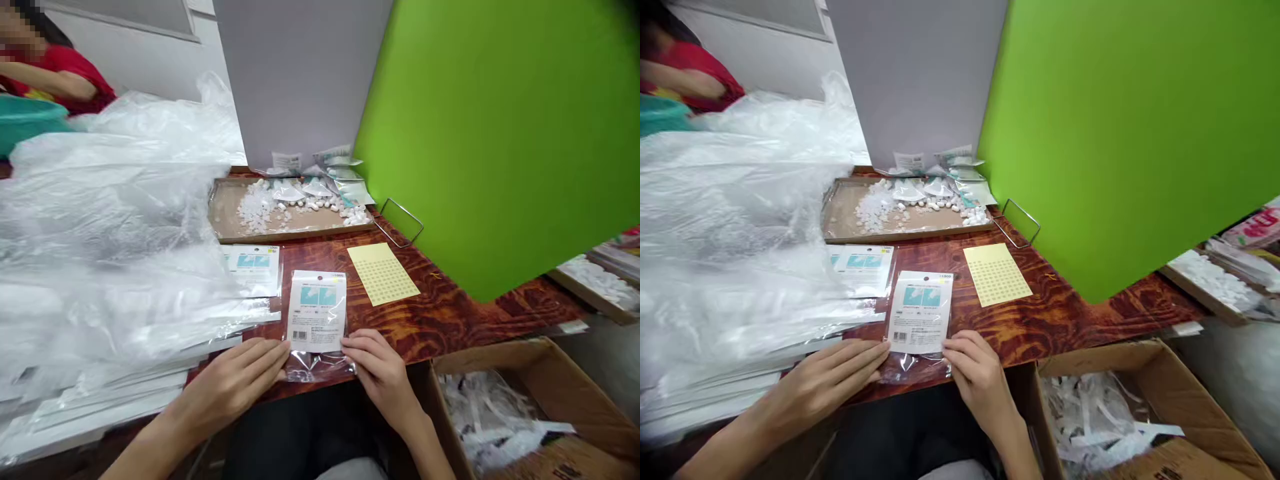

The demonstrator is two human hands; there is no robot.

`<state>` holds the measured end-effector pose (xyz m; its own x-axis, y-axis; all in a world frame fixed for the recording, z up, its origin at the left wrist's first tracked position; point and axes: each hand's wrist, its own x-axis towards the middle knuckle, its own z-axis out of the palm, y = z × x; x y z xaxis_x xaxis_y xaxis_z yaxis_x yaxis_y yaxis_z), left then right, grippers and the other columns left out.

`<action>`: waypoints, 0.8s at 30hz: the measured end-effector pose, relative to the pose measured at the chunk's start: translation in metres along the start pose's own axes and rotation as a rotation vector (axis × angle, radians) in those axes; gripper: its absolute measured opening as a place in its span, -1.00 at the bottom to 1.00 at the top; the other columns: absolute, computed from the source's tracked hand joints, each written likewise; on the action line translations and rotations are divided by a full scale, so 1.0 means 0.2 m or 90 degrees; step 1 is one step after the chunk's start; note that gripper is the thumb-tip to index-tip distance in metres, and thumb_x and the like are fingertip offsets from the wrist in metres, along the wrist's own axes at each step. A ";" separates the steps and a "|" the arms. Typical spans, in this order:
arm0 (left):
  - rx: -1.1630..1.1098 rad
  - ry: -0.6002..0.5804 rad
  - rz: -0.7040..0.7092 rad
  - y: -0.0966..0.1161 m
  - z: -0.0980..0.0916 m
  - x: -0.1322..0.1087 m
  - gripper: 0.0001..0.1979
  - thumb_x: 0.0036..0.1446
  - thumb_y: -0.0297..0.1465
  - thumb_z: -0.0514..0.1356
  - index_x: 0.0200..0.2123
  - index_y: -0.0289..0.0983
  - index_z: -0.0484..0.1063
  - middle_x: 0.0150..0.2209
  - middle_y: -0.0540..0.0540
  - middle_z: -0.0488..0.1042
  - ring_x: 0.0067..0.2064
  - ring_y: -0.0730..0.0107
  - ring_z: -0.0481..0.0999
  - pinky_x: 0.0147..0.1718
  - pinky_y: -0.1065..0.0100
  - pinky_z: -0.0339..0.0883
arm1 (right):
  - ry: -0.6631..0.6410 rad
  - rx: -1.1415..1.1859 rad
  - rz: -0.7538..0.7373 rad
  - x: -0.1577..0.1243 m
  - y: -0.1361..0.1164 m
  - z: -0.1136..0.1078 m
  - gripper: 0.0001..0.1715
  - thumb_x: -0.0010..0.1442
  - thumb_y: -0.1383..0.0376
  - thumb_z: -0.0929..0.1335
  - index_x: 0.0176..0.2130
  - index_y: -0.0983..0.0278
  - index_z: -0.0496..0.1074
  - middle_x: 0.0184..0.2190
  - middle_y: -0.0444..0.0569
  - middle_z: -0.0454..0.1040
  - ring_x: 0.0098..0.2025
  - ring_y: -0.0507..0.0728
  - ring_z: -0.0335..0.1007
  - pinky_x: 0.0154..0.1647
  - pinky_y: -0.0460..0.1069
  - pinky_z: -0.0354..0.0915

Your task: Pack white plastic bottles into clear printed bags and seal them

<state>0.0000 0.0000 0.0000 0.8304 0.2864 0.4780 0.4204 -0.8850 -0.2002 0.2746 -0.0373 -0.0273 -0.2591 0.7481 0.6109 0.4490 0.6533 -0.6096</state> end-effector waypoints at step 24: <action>-0.403 0.090 -0.296 -0.01 0.03 0.08 -0.75 0.19 -0.55 0.19 -0.10 -0.18 0.52 -0.31 -0.01 0.57 -0.27 0.43 0.51 -0.25 0.43 0.37 | 0.063 0.133 0.178 0.03 -0.03 -0.05 -0.77 0.30 0.47 0.28 -0.21 0.20 0.47 -0.30 -0.09 0.53 -0.21 0.10 0.36 -0.15 0.03 0.28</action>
<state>0.0139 0.0095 0.0019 0.5481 0.6660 0.5059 0.3898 -0.7386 0.5501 0.2793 -0.0391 -0.0146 -0.0633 0.8928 0.4459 0.3032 0.4429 -0.8437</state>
